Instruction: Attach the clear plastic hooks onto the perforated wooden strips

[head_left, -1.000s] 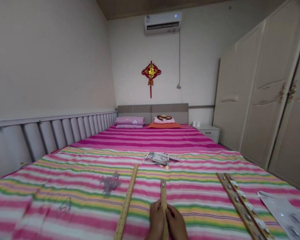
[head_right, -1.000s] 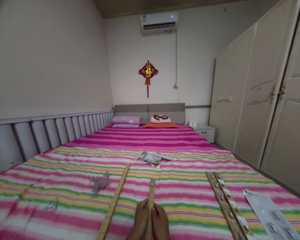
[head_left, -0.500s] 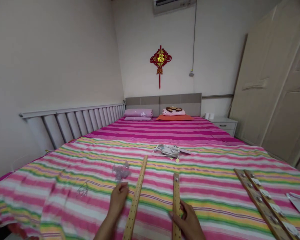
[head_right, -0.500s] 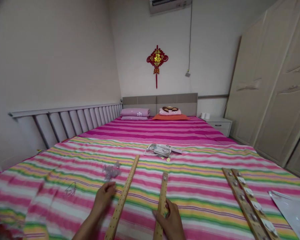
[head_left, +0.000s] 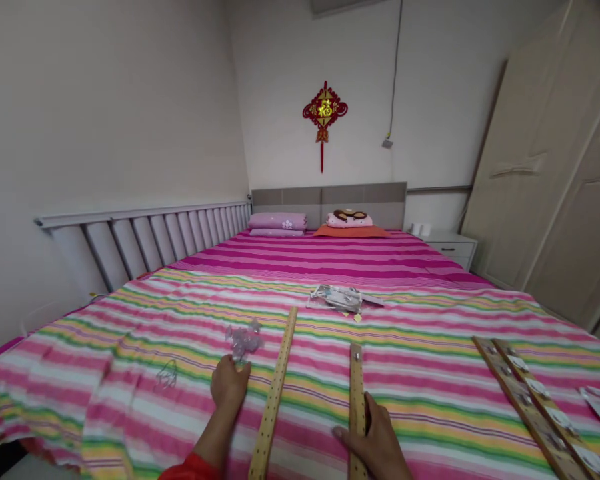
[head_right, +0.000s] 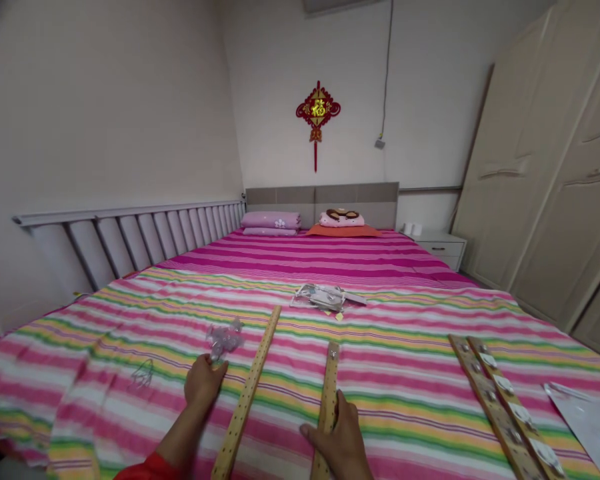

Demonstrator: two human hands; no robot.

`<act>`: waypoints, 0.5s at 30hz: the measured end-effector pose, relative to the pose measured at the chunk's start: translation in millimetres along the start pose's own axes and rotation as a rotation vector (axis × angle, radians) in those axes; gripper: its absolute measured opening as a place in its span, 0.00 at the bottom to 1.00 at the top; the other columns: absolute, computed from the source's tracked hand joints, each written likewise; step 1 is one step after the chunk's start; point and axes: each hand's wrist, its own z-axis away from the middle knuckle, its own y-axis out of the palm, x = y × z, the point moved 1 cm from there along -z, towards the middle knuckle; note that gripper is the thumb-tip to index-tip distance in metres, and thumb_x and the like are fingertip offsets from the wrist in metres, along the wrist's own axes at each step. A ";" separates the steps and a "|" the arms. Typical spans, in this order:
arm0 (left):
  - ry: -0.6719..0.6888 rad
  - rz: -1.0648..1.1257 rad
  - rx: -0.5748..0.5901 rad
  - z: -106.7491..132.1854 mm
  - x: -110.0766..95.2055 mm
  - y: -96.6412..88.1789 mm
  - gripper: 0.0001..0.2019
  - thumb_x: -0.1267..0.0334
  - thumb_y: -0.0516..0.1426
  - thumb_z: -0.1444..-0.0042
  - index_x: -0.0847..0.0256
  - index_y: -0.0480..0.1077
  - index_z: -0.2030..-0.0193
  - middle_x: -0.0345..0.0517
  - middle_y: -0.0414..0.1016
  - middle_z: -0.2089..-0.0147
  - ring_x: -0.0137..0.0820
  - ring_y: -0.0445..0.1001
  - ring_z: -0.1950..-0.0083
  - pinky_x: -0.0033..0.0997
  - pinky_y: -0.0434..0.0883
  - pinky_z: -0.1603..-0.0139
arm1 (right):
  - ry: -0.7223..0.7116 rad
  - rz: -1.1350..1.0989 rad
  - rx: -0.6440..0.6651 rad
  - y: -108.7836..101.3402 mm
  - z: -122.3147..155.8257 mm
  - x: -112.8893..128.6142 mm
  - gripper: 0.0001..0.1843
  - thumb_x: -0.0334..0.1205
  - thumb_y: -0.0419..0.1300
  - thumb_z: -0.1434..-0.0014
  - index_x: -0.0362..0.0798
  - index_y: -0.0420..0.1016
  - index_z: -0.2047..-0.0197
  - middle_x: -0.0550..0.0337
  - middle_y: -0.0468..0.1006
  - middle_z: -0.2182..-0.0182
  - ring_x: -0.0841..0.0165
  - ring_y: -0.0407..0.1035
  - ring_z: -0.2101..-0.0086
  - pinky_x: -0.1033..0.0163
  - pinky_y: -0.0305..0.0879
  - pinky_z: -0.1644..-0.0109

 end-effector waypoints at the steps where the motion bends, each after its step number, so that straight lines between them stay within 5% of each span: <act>1: -0.007 0.009 0.008 -0.9 1.5 0.2 0.21 0.56 0.55 0.49 0.65 0.67 0.50 0.56 0.76 0.51 0.46 0.73 0.50 0.37 0.67 0.56 | -0.006 0.010 0.020 0.4 0.2 0.3 0.39 0.48 0.71 0.73 0.44 0.72 0.54 0.53 0.72 0.65 0.52 0.69 0.59 0.54 0.67 0.54; 9: 0.021 -0.011 0.058 -7.0 9.3 -2.3 0.25 0.51 0.57 0.51 0.66 0.65 0.50 0.59 0.76 0.51 0.47 0.73 0.50 0.38 0.67 0.57 | -0.022 0.016 0.085 -0.7 1.2 6.3 0.34 0.44 0.68 0.71 0.47 0.72 0.56 0.60 0.68 0.70 0.54 0.68 0.62 0.53 0.67 0.55; 15: -0.033 -0.086 0.082 -8.9 1.7 -4.2 0.16 0.55 0.55 0.50 0.61 0.66 0.57 0.58 0.77 0.56 0.48 0.74 0.52 0.38 0.67 0.62 | -0.005 -0.003 0.101 -0.9 3.2 8.0 0.35 0.43 0.67 0.69 0.45 0.71 0.53 0.59 0.67 0.69 0.55 0.69 0.63 0.54 0.68 0.55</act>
